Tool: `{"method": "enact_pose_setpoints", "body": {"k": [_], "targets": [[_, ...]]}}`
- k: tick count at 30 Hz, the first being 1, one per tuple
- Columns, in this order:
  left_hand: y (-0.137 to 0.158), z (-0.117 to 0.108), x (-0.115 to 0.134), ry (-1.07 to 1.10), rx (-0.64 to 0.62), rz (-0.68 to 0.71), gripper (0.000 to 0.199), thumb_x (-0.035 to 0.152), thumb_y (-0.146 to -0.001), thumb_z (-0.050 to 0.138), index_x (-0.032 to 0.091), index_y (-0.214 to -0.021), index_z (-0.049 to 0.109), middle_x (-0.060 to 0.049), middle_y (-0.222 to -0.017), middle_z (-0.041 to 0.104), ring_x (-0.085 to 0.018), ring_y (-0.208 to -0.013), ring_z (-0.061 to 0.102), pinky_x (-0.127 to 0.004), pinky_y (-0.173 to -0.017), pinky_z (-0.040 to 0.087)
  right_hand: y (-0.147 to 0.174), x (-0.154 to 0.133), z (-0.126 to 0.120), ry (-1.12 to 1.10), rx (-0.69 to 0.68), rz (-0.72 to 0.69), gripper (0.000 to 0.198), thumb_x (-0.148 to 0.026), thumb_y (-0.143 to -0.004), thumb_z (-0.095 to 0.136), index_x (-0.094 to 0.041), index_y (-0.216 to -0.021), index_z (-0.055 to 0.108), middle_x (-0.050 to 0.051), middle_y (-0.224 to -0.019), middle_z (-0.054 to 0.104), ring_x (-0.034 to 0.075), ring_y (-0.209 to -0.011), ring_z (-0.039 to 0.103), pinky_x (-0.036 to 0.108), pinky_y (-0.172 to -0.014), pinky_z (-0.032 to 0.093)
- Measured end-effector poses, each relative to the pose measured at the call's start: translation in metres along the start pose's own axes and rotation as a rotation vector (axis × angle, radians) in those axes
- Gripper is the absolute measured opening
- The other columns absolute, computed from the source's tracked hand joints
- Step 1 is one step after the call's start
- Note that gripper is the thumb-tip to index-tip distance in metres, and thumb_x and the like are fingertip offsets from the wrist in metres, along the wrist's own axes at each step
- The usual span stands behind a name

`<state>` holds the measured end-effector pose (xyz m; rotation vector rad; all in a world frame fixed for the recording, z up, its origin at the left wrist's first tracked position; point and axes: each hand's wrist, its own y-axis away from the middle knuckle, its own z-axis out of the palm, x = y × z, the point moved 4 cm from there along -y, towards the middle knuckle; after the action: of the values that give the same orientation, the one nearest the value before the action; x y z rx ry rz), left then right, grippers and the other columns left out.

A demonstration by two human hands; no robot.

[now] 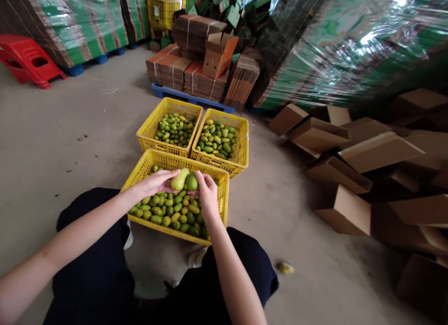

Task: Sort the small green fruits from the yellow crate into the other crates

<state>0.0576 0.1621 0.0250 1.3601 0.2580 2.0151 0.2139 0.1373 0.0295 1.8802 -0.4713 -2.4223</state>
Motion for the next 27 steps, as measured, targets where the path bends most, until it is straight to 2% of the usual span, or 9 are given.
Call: {"method": "enact_pose_setpoints", "body": {"k": [2,4,7,12,16,19,22,25,27], "targets": [[0.0,-0.001,0.003,0.047,0.022,0.03,0.016,0.022,-0.083,0.066,0.011,-0.093,0.07,-0.008,-0.08,0.072,-0.016,-0.064,0.067,-0.028,-0.062,0.056,-0.003,0.004,0.002,-0.117,-0.027,0.07,0.032,-0.048,-0.065,0.077,-0.022,-0.074,0.062,-0.003,-0.06,0.06,0.014,-0.048,0.055,0.026,-0.04,0.042],[0.0,-0.001,0.006,0.126,0.022,0.057,0.019,0.017,-0.083,0.06,0.012,-0.099,0.068,-0.007,-0.08,0.071,-0.015,-0.063,0.067,-0.027,-0.06,0.056,-0.004,0.007,0.005,-0.236,-0.084,0.15,0.028,-0.044,-0.064,0.075,-0.022,-0.076,0.064,-0.002,-0.062,0.063,0.015,-0.051,0.057,0.027,-0.041,0.044],[-0.002,-0.001,0.008,0.229,-0.011,0.076,0.02,0.024,-0.085,0.056,0.012,-0.099,0.065,-0.005,-0.075,0.068,-0.014,-0.057,0.065,-0.025,-0.053,0.053,-0.002,0.008,0.011,-0.345,-0.144,0.236,0.027,-0.042,-0.064,0.074,-0.019,-0.077,0.066,-0.001,-0.066,0.065,0.014,-0.051,0.057,0.026,-0.042,0.044],[-0.007,0.0,0.008,0.276,0.012,0.1,0.023,0.037,-0.086,0.062,0.015,-0.081,0.059,0.001,-0.06,0.059,-0.007,-0.036,0.05,-0.016,-0.033,0.036,0.003,0.01,0.016,-0.357,-0.107,0.216,0.03,-0.04,-0.062,0.081,-0.02,-0.073,0.062,-0.005,-0.058,0.061,0.007,-0.04,0.043,0.021,-0.034,0.03],[-0.008,0.001,0.006,0.328,0.027,0.075,0.029,0.038,-0.091,0.056,0.013,-0.077,0.06,-0.001,-0.056,0.06,-0.01,-0.047,0.06,-0.018,-0.048,0.05,0.001,0.016,0.015,-0.438,-0.094,0.251,0.038,-0.052,-0.067,0.079,-0.02,-0.069,0.057,-0.003,-0.059,0.06,0.009,-0.044,0.048,0.022,-0.037,0.034],[-0.007,0.005,0.006,0.35,-0.034,0.1,0.036,0.045,-0.089,0.055,0.012,-0.076,0.063,-0.003,-0.055,0.061,-0.014,-0.057,0.065,-0.022,-0.056,0.054,-0.004,0.022,0.015,-0.442,-0.13,0.27,0.042,-0.061,-0.072,0.071,-0.021,-0.072,0.057,-0.002,-0.06,0.059,0.011,-0.049,0.051,0.023,-0.039,0.037],[-0.007,0.011,0.003,0.346,-0.096,0.225,0.037,0.046,-0.085,0.058,0.012,-0.076,0.067,-0.007,-0.064,0.067,-0.02,-0.078,0.07,-0.029,-0.072,0.057,-0.009,0.031,0.017,-0.344,-0.059,0.154,0.043,-0.064,-0.076,0.064,-0.022,-0.079,0.058,-0.002,-0.066,0.059,0.012,-0.055,0.054,0.024,-0.046,0.043],[-0.011,0.015,-0.007,0.308,-0.079,0.345,0.031,0.041,-0.084,0.057,0.014,-0.085,0.071,-0.009,-0.086,0.074,-0.023,-0.101,0.066,-0.034,-0.092,0.052,-0.007,0.047,0.026,-0.174,0.008,-0.014,0.045,-0.065,-0.078,0.06,-0.023,-0.093,0.059,0.001,-0.087,0.065,0.018,-0.084,0.063,0.03,-0.072,0.054],[-0.016,0.014,-0.018,0.244,-0.005,0.342,0.029,0.038,-0.086,0.054,0.016,-0.095,0.071,-0.007,-0.098,0.074,-0.021,-0.112,0.062,-0.03,-0.1,0.046,-0.003,0.06,0.034,-0.079,-0.001,-0.077,0.051,-0.064,-0.076,0.061,-0.026,-0.109,0.056,0.004,-0.113,0.062,0.021,-0.111,0.058,0.036,-0.095,0.049]]}}
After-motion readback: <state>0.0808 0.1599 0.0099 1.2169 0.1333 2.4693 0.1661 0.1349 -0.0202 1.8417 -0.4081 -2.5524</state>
